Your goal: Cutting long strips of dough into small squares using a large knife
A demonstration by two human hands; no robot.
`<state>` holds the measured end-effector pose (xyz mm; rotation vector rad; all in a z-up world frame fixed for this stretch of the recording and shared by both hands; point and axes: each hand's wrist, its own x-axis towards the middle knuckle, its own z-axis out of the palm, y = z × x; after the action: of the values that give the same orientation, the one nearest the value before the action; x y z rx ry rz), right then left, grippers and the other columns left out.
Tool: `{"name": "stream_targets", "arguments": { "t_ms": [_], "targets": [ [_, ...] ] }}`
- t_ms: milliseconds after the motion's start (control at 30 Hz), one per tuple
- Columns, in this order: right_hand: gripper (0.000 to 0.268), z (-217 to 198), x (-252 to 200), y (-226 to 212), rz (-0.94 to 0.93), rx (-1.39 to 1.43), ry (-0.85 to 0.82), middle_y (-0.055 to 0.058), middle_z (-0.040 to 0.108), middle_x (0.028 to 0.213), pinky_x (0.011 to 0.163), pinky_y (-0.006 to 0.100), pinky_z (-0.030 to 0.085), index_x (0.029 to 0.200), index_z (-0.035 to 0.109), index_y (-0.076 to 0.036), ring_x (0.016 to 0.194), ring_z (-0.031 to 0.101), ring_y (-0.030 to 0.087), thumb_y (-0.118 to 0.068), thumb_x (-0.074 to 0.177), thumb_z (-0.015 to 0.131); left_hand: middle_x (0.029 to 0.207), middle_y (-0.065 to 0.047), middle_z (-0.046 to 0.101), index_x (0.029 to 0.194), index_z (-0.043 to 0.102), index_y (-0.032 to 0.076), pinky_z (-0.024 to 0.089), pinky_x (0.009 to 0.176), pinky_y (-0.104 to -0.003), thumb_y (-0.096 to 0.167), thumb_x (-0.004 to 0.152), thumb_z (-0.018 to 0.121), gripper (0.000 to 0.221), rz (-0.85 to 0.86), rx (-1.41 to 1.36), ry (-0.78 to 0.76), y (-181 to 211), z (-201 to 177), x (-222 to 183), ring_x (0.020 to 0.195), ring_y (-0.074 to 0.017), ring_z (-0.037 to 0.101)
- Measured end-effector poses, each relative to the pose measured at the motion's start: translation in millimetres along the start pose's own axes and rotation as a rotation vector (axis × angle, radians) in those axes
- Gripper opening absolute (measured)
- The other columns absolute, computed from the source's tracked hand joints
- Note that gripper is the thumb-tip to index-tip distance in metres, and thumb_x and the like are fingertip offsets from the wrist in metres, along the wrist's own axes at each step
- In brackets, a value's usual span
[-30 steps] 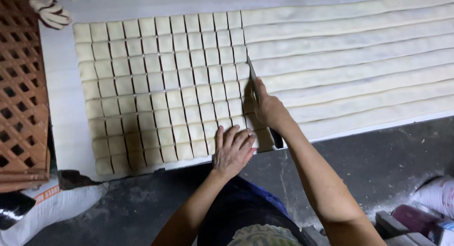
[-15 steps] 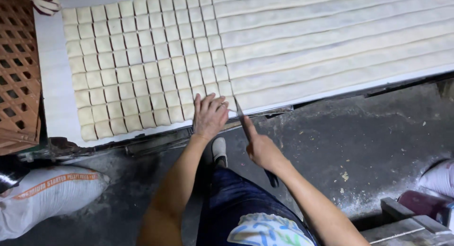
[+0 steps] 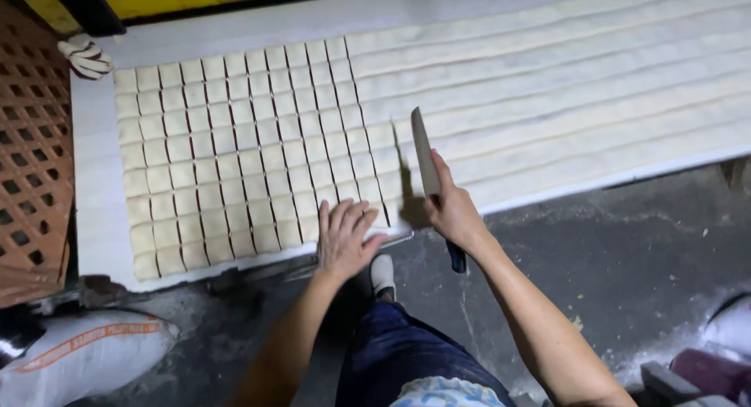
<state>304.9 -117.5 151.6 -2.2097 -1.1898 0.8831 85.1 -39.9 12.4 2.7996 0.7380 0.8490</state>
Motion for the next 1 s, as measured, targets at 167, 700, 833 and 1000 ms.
{"name": "stream_targets", "arguments": {
  "t_ms": [167, 700, 833, 1000],
  "targets": [
    [0.090, 24, 114, -16, -0.043, -0.059, 0.006, 0.040, 0.067, 0.108, 0.095, 0.063, 0.052, 0.163, 0.011, -0.030, 0.110, 0.064, 0.058, -0.014, 0.091, 0.063, 0.135, -0.009, 0.060, 0.128, 0.066, 0.018, 0.029, 0.111, -0.072, 0.046, 0.096, 0.067, 0.043, 0.040, -0.003, 0.098, 16, 7, 21, 0.130, -0.0400, 0.053],
    [0.087, 36, 268, -48, 0.019, -0.128, -0.045, 0.031, 0.065, 0.081, 0.063, 0.058, 0.049, 0.165, 0.002, -0.026, 0.067, 0.061, 0.050, -0.008, 0.092, 0.047, 0.136, -0.004, 0.066, 0.125, 0.069, 0.016, 0.036, 0.109, -0.070, 0.037, 0.099, 0.074, 0.033, -0.006, -0.037, 0.054, 10, -5, 32, 0.130, -0.0363, 0.058],
    [0.086, 31, 274, -57, 0.091, -0.187, -0.092, 0.032, 0.066, 0.092, 0.071, 0.058, 0.051, 0.165, 0.002, -0.025, 0.077, 0.063, 0.050, -0.010, 0.094, 0.047, 0.135, -0.003, 0.067, 0.123, 0.069, 0.018, 0.038, 0.107, -0.070, 0.038, 0.099, 0.074, 0.032, -0.011, -0.039, 0.067, 9, -2, 33, 0.127, -0.0353, 0.060],
    [0.089, 21, 311, -76, 0.082, -0.239, -0.170, 0.035, 0.063, 0.121, 0.092, 0.055, 0.051, 0.165, 0.005, -0.017, 0.106, 0.064, 0.050, 0.000, 0.087, 0.046, 0.130, -0.002, 0.069, 0.121, 0.071, 0.018, 0.039, 0.107, -0.067, 0.029, 0.107, 0.056, 0.023, -0.034, -0.023, 0.070, 7, -5, 36, 0.123, -0.0320, 0.064]
  ]
}}
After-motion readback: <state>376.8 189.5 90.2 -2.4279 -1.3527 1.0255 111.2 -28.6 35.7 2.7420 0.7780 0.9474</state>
